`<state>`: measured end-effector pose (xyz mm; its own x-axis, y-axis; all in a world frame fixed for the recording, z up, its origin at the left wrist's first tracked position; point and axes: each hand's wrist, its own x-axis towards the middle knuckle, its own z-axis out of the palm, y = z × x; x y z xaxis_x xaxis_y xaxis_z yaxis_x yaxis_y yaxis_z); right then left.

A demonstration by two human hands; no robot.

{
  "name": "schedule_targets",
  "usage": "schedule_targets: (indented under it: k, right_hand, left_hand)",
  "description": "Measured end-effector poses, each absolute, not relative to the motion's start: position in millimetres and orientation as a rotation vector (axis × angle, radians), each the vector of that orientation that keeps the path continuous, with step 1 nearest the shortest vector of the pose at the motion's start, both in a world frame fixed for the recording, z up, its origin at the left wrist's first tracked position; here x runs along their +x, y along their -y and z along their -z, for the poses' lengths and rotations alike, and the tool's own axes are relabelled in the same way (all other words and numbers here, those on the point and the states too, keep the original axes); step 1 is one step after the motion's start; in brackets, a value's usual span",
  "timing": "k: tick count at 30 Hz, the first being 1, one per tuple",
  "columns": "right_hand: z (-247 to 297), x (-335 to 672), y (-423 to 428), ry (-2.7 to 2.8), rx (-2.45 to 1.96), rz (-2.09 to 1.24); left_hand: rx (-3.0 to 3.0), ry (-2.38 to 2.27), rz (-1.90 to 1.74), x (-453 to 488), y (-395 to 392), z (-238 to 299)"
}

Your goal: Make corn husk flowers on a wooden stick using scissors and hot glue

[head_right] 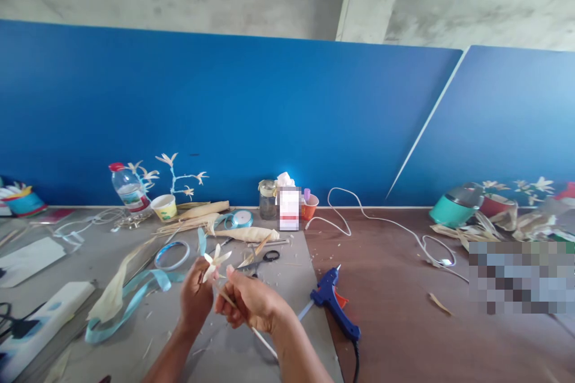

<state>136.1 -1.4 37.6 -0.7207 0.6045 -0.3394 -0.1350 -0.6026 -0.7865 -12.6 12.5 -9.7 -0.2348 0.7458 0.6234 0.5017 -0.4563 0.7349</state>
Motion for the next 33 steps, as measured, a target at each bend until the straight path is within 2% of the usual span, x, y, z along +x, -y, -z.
schedule_targets:
  k: [7,14,23,30,33]
  right_hand:
    - [-37,138,2,1.113,-0.833,-2.32]
    - [-39,128,1,1.059,-0.834,-2.285]
    - [-51,125,5,1.245,-0.974,-1.86]
    - [-51,123,8,1.568,-1.208,-1.34]
    - [-56,125,12,1.572,-1.268,-1.248]
  left_hand:
    - [1.555,-1.645,-1.709,-12,-9,0]
    - [1.796,-1.358,-1.733,-9,-6,7]
    - [1.915,-1.301,-1.737,-4,-7,6]
    - [1.958,-1.329,-1.754,-2,-7,9]
    - [1.971,-1.411,-1.779,-6,-11,13]
